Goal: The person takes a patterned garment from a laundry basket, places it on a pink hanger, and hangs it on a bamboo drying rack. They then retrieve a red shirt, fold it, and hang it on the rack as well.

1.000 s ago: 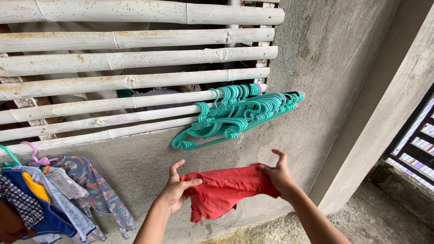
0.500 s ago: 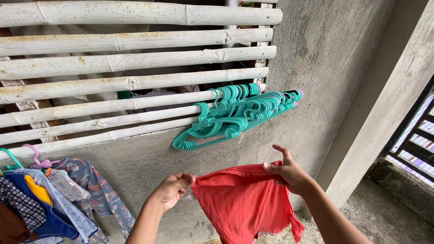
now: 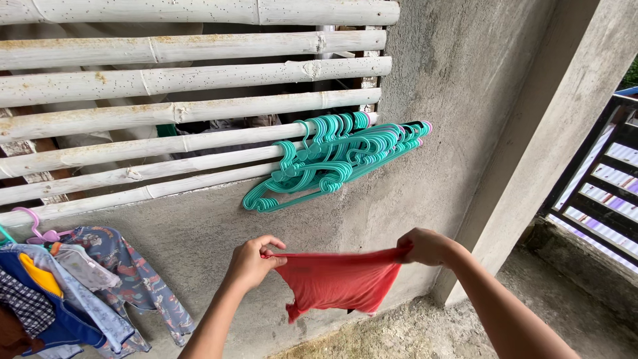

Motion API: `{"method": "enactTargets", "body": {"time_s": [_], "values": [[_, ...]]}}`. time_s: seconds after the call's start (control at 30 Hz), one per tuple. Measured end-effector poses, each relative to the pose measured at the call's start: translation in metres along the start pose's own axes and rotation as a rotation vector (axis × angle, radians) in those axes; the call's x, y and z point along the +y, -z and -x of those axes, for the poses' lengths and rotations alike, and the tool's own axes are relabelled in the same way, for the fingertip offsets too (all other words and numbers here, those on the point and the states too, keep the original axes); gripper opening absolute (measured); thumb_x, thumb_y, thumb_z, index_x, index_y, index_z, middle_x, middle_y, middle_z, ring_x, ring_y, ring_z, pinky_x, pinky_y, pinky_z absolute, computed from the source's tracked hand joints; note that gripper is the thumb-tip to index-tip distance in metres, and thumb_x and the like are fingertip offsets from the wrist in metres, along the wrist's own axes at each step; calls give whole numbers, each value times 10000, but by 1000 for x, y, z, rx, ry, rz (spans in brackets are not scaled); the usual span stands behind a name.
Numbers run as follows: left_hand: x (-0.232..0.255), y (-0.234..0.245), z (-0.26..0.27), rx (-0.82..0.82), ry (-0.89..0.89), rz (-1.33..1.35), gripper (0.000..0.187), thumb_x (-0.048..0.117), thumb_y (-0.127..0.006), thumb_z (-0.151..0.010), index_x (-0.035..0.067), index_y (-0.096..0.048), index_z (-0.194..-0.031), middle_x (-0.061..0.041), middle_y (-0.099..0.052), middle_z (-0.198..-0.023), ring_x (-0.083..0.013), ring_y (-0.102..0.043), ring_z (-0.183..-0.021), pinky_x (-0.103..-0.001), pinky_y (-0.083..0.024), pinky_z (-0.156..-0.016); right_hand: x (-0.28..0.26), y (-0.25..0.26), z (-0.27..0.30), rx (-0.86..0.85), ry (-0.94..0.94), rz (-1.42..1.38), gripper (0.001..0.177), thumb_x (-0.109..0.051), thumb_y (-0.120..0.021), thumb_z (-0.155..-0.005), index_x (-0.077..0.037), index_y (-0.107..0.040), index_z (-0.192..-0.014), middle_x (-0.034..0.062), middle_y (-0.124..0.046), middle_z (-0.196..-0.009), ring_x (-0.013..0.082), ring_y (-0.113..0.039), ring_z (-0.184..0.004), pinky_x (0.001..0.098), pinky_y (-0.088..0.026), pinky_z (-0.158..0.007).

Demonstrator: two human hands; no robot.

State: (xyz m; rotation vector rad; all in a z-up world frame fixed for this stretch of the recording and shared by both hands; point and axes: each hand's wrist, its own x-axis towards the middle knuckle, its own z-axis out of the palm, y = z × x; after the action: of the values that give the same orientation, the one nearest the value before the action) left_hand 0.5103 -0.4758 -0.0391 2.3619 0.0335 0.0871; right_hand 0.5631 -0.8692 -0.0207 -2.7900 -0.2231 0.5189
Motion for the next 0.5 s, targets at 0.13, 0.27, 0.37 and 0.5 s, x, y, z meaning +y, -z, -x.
{"method": "enactTargets", "body": {"time_s": [0.13,0.27,0.37,0.5], "values": [[0,-1,1,10,-28,16,150,284,-810,-847,161,-763,-920,32,-733,-740,-100,-686,-684,-298,-530,-644,0,-11,-6,399,215,-17,256,-272,-845,-830,-169,-815,-1062,51,-783,-951,206,-658,-899,388,-562,-791],[31,-15,6,-75,74,213,169,290,-687,-948,121,-687,-943,-13,-735,-767,-128,-718,-669,-308,-591,-641,-44,-19,3,234,154,-436,448,-167,-822,-783,-222,-739,-1220,44,-797,-866,123,-724,-654,272,-614,-595],[65,-36,8,-149,-137,197,160,289,-712,-911,132,-717,-944,3,-761,-796,-87,-727,-686,-305,-624,-676,-90,-25,11,163,245,-441,624,-130,-862,-711,-288,-675,-1286,49,-775,-831,112,-672,-609,271,-558,-537],[75,-52,10,-16,-337,418,342,351,-782,-823,120,-728,-1070,-68,-798,-1015,-169,-746,-959,-383,-620,-865,-124,-19,19,250,427,-380,266,-222,-871,-830,-92,-826,-1057,57,-778,-771,80,-690,-616,240,-553,-556]]}}
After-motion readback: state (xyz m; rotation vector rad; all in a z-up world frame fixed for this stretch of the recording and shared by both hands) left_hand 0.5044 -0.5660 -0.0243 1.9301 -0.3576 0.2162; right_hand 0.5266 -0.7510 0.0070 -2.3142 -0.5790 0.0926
